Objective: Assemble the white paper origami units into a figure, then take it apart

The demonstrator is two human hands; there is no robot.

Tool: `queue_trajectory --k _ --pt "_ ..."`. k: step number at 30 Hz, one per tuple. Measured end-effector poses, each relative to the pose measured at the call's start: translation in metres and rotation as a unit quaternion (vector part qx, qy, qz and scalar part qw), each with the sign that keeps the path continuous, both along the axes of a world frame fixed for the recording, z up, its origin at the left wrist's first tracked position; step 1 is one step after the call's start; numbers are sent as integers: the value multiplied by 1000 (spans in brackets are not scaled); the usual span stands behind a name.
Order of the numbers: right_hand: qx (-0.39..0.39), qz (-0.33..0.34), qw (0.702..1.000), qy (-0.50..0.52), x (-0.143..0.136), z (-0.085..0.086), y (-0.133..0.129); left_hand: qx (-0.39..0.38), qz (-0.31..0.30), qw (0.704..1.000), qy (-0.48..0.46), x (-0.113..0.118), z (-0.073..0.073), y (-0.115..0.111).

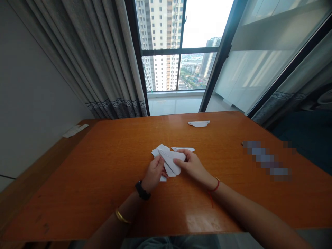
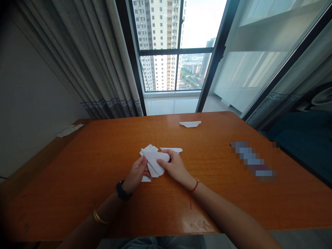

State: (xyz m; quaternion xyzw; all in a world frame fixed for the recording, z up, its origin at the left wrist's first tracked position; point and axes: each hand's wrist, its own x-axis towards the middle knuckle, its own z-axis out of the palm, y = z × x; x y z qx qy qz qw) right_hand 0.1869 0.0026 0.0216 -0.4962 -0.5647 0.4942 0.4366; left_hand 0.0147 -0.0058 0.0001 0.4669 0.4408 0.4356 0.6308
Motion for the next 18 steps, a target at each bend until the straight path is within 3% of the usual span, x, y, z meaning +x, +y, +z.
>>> queue_trajectory --k 5,9,12,14,16,18 --pt "0 -23 999 -24 -7 -11 -4 34 2 999 2 2 -4 -4" --pt "127 -57 980 -139 -6 -7 -6 88 1 993 74 1 -8 -8" --pt "181 21 967 -179 1 1 -5 141 25 979 147 0 -7 -10" --pt "228 50 952 -197 7 5 -3 152 47 980 124 -2 -1 -8" --pt "324 21 914 -242 15 8 -1 90 45 994 28 -5 8 -6" --pt "407 11 862 -300 21 8 2 -48 -36 995 -79 -9 17 -3"
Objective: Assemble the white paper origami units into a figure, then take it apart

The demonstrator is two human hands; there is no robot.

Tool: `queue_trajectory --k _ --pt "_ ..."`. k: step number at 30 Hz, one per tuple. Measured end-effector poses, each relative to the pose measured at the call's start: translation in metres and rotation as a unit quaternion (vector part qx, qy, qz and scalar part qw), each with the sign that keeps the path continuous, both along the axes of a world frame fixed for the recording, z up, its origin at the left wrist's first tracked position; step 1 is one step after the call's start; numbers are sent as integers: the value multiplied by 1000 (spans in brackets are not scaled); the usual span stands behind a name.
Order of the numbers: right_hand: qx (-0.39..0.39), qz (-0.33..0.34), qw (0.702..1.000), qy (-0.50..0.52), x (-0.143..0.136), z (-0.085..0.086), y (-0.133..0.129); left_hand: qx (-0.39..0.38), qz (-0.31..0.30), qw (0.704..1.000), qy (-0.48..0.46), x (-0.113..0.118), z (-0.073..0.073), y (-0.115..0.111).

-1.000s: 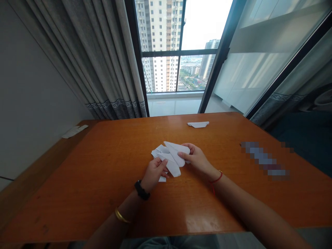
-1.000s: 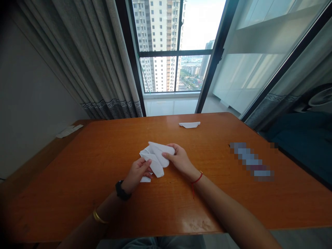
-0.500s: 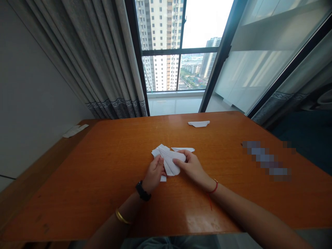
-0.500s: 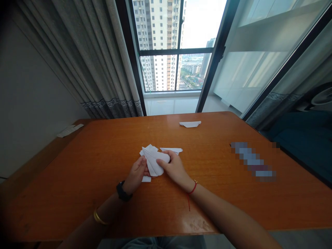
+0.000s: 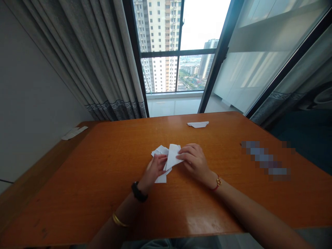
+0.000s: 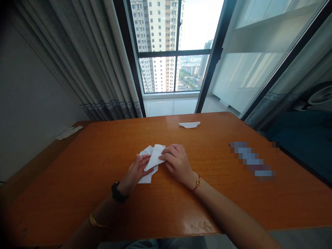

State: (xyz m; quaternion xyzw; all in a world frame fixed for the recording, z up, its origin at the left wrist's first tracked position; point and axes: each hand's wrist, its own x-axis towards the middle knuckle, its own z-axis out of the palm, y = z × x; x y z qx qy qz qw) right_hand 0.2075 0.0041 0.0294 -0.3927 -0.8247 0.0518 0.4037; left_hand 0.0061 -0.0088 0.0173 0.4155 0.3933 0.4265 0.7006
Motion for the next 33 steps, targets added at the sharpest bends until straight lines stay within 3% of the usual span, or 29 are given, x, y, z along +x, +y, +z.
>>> queue_trajectory --k 2,4,5,7,11,13,15,18,21,25,27,29,31,33 --pt "35 36 996 -70 3 0 2 -127 -147 979 -64 -3 5 0" --pt "40 75 991 -104 4 0 5 -170 -224 956 -86 -3 5 -1" --pt "38 76 991 -102 5 1 7 -166 -215 958 -89 -3 4 -2" --pt "14 24 997 -77 9 2 14 -132 -129 978 -94 -1 1 -2" --pt "-119 -171 975 -82 24 -8 32 -69 55 990 -109 0 0 4" --pt "-181 -235 948 -115 30 -19 39 -60 89 989 -102 0 1 7" --pt "-230 -246 932 -134 36 -30 44 -59 95 989 -91 0 1 7" --pt "-306 -189 930 -83 43 -35 50 -65 76 992 -73 1 -1 6" --pt "-330 -129 934 48 48 -20 52 -100 41 993 -57 0 -4 6" --pt "-163 -92 965 181 41 10 35 -173 -96 977 -80 -5 -1 7" --pt "-86 -20 988 127 31 18 23 -189 -171 962 -93 -7 2 7" --pt "-53 58 997 10 21 20 13 -194 -214 953 -96 -8 4 5" --pt "-41 97 991 -84 15 18 7 -189 -224 953 -76 -7 3 3" --pt "-41 116 987 -108 12 16 5 -155 -189 969 -31 -4 -2 2"
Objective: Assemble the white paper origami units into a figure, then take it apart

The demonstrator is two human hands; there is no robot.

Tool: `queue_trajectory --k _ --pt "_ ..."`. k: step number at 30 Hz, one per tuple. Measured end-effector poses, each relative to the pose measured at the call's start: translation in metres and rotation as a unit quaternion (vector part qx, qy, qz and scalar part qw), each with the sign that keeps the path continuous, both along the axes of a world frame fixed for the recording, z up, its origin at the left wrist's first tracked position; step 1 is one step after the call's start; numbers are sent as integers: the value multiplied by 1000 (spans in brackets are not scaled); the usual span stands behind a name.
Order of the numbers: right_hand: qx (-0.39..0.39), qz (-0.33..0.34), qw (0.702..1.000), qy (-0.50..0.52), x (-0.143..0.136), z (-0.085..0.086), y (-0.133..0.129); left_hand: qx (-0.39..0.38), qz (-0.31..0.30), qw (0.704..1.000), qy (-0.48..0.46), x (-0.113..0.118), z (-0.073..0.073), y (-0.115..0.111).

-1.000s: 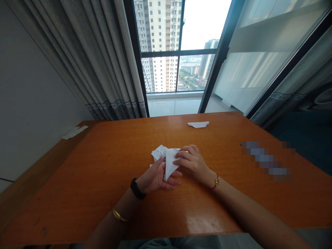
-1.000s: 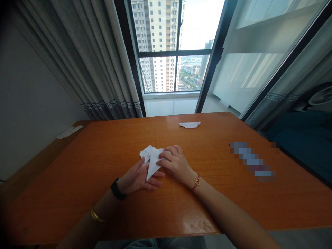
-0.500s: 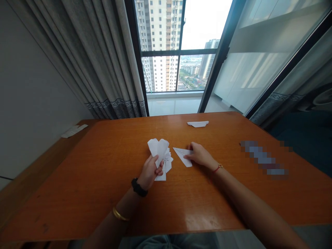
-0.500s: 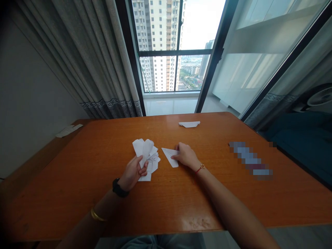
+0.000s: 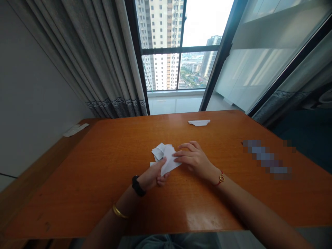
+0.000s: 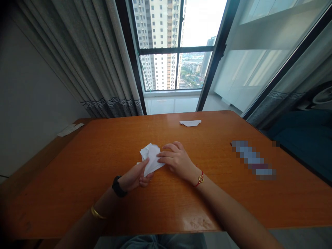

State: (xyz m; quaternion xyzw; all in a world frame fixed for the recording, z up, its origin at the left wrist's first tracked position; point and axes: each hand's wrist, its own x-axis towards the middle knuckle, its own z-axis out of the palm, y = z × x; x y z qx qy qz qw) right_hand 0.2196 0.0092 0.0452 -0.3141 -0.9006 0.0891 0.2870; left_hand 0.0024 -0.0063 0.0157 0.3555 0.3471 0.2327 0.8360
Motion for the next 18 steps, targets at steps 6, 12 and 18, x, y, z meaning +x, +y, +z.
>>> queue_trajectory --k 6,12,18 --pt "-218 -94 937 258 -15 -8 -4 256 157 951 69 10 -11 -3" --pt "-298 -107 919 234 -24 -9 -6 464 150 837 250 11 -10 -14" --pt "-234 -150 954 111 3 -3 12 450 169 831 278 10 -20 -9"
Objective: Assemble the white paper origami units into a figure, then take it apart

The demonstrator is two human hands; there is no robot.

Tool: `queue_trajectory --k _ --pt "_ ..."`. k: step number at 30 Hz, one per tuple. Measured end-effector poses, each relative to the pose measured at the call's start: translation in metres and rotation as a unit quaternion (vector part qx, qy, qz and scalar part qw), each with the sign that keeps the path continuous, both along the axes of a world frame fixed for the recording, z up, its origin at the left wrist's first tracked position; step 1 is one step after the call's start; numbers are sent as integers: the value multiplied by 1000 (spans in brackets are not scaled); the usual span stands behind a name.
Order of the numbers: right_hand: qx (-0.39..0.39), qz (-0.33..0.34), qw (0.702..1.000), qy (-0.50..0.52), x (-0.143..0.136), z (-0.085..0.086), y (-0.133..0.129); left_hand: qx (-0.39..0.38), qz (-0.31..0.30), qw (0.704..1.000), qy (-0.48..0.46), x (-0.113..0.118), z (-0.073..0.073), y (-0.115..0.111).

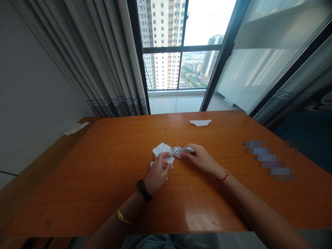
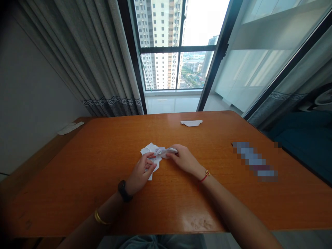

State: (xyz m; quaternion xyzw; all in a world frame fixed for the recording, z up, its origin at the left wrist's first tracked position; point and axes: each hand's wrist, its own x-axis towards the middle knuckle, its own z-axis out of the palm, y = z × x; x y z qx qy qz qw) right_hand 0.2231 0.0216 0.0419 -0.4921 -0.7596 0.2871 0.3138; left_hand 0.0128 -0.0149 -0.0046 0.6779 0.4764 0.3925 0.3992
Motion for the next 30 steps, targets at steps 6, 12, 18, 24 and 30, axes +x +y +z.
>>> queue_trajectory --k 6,12,18,24,30 --pt "-180 97 961 184 -22 -2 -17 19 -43 996 71 4 9 -4" --pt "-127 43 977 164 -15 9 -19 8 -102 989 103 1 17 -8" --pt "-160 -122 964 175 29 -9 30 -37 -122 991 30 -1 15 -5" --pt "-91 -419 901 74 98 -29 90 -30 -75 997 18 -2 10 -1" --pt "0 -519 853 -47 110 -36 94 35 91 995 19 -9 11 6"
